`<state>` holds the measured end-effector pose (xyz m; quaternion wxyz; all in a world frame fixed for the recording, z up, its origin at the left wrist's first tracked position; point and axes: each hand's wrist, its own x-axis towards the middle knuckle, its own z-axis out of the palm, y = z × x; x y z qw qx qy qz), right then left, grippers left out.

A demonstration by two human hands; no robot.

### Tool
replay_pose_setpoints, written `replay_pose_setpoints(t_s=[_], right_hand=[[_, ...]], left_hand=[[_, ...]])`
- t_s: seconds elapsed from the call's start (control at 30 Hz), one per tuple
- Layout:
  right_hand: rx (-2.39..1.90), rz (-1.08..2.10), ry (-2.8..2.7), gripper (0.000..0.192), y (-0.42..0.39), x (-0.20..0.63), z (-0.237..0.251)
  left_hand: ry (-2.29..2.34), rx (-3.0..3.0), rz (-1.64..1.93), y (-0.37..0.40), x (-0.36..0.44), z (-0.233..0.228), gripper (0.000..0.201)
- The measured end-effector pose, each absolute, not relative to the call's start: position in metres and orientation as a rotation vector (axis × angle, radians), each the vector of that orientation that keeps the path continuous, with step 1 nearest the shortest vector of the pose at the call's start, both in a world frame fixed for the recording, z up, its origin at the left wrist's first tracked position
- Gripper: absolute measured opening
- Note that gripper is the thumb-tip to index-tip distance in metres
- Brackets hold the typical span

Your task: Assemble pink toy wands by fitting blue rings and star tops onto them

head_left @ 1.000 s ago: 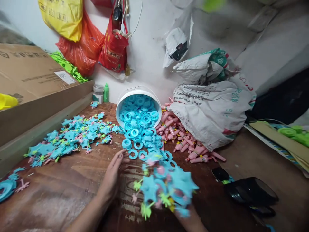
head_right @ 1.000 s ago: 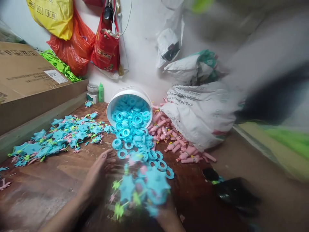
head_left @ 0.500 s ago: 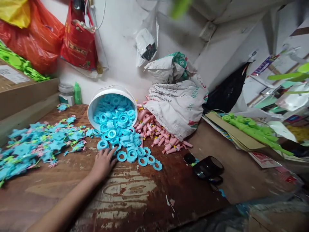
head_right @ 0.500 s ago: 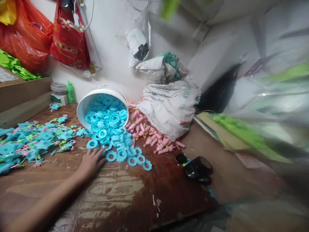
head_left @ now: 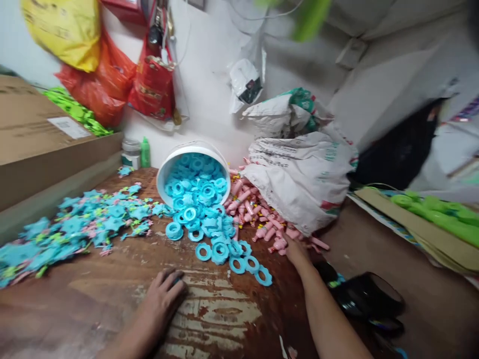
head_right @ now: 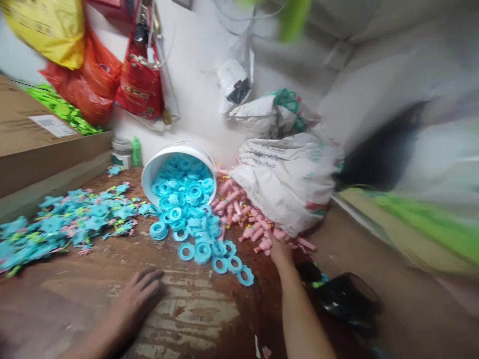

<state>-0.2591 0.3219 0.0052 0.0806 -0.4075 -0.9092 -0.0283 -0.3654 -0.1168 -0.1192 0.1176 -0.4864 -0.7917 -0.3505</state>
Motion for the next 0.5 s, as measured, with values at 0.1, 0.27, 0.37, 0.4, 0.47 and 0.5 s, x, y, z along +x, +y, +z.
replay_pose_setpoints(t_s=[0.1,0.27,0.37,0.4,0.47,0.5], right_hand=[[-1.191,0.024,-2.694,0.03,0.307,-0.262,-0.013],[-1.177,0.179,-2.358,0.05,0.274,-0.245,-0.019],[-1.019,0.272,-2.224,0.066,0.243,-0.245,-0.003],[-0.914,0.315,-2.242,0.067,0.226,-0.245,0.002],[-0.637,0.431,-2.342,0.058,0.181,-0.243,0.008],[-0.437,0.519,-2.431,0.05,0.154,-0.241,0.007]], left_hand=[[-2.465,-1.248,-1.354,-0.142,-0.35,-0.107,0.015],[-2.359,-0.305,-2.576,-0.148,-0.335,-0.069,0.027],[-1.653,0.458,-3.252,-0.135,-0.339,-0.045,0.024],[-1.398,0.641,-3.371,-0.13,-0.342,-0.037,0.023],[-1.007,0.888,-3.477,-0.123,-0.347,-0.021,0.023],[-0.875,0.942,-3.496,-0.121,-0.349,-0.015,0.024]])
